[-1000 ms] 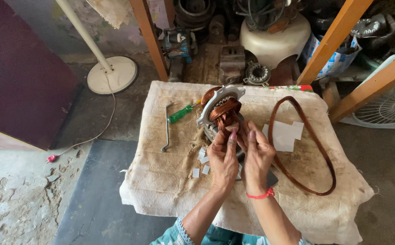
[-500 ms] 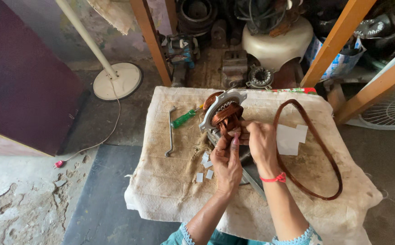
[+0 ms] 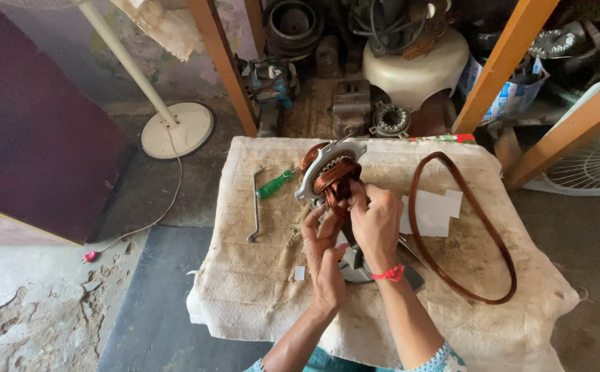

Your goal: The person manipulates copper windings on a motor stator, using fingers and a small tool to adjust and separate the wires. The person repeatedly presses and repositions the windings within the stator slots.

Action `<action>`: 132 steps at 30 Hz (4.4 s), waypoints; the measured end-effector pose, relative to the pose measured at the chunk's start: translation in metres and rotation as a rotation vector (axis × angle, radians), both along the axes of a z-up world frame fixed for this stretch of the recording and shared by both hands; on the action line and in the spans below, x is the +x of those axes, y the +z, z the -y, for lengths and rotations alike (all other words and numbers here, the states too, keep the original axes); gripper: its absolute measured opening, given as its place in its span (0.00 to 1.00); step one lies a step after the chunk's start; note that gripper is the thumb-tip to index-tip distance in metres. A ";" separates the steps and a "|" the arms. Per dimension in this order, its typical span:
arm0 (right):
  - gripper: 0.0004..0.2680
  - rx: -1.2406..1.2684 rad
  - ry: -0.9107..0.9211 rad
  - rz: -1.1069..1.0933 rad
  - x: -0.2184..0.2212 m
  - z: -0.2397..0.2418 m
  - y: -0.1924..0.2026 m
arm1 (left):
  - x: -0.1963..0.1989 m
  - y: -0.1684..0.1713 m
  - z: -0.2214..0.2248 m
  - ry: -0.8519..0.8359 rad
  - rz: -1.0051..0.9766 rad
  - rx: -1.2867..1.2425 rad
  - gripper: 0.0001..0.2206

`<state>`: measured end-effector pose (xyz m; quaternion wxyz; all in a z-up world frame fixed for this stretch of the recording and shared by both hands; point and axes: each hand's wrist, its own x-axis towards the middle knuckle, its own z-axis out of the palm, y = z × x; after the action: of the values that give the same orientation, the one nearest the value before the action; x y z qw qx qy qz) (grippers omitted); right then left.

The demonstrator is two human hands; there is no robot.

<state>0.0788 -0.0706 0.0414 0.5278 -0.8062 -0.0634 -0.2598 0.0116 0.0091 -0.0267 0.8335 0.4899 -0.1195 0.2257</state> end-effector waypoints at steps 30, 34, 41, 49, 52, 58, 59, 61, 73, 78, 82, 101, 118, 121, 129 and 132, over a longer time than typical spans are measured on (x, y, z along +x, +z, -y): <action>0.05 -0.104 0.079 0.024 0.016 0.003 -0.006 | 0.237 0.064 -0.167 -0.737 -0.117 0.515 0.16; 0.06 -0.085 0.072 -0.071 0.018 0.007 -0.002 | 0.233 0.067 -0.168 -0.837 -0.156 0.560 0.18; 0.07 -0.059 0.132 -0.004 0.016 0.013 0.000 | 0.228 0.081 -0.166 -0.865 -0.182 0.585 0.19; 0.06 -0.052 0.131 -0.042 0.021 0.014 -0.002 | 0.229 0.092 -0.163 -1.020 -0.222 0.567 0.13; 0.06 -0.065 0.135 -0.033 0.022 0.014 -0.002 | 0.223 0.093 -0.162 -1.017 -0.279 0.477 0.13; 0.06 -0.106 0.133 -0.026 0.024 0.010 -0.001 | 0.219 0.093 -0.166 -1.076 -0.192 0.423 0.17; 0.06 -0.122 0.123 -0.035 0.024 0.010 0.000 | 0.221 0.093 -0.166 -1.065 -0.182 0.437 0.18; 0.06 -0.143 0.113 -0.047 0.025 0.008 0.001 | 0.226 0.091 -0.166 -1.082 -0.187 0.441 0.21; 0.05 -0.106 0.163 -0.043 0.025 0.006 -0.001 | 0.257 0.048 -0.163 -0.898 -0.170 0.497 0.18; 0.06 -0.123 0.169 -0.042 0.026 0.007 -0.003 | 0.263 0.041 -0.159 -0.806 -0.165 0.580 0.15; 0.05 -0.104 0.195 -0.008 0.026 0.006 -0.008 | 0.262 0.041 -0.156 -0.820 -0.162 0.558 0.15; 0.05 -0.062 0.101 0.150 -0.005 -0.011 -0.022 | 0.260 0.034 -0.150 -0.906 -0.159 0.432 0.10; 0.12 -0.498 0.194 0.028 0.027 0.032 -0.019 | 0.260 0.036 -0.149 -0.912 -0.128 0.398 0.10; 0.10 -0.328 0.278 0.163 0.020 0.055 -0.018 | 0.254 0.045 -0.149 -0.844 -0.105 0.418 0.12; 0.09 -0.263 0.090 0.191 0.015 0.028 -0.008 | 0.245 0.045 -0.148 -0.794 -0.101 0.379 0.12; 0.08 -0.293 0.123 -0.005 0.021 0.007 -0.009 | 0.246 0.042 -0.147 -0.825 -0.088 0.338 0.11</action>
<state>0.0999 -0.0774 0.0320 0.4197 -0.8697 -0.1486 -0.2129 0.2577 0.1564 0.0155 0.7665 0.5397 -0.3042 -0.1693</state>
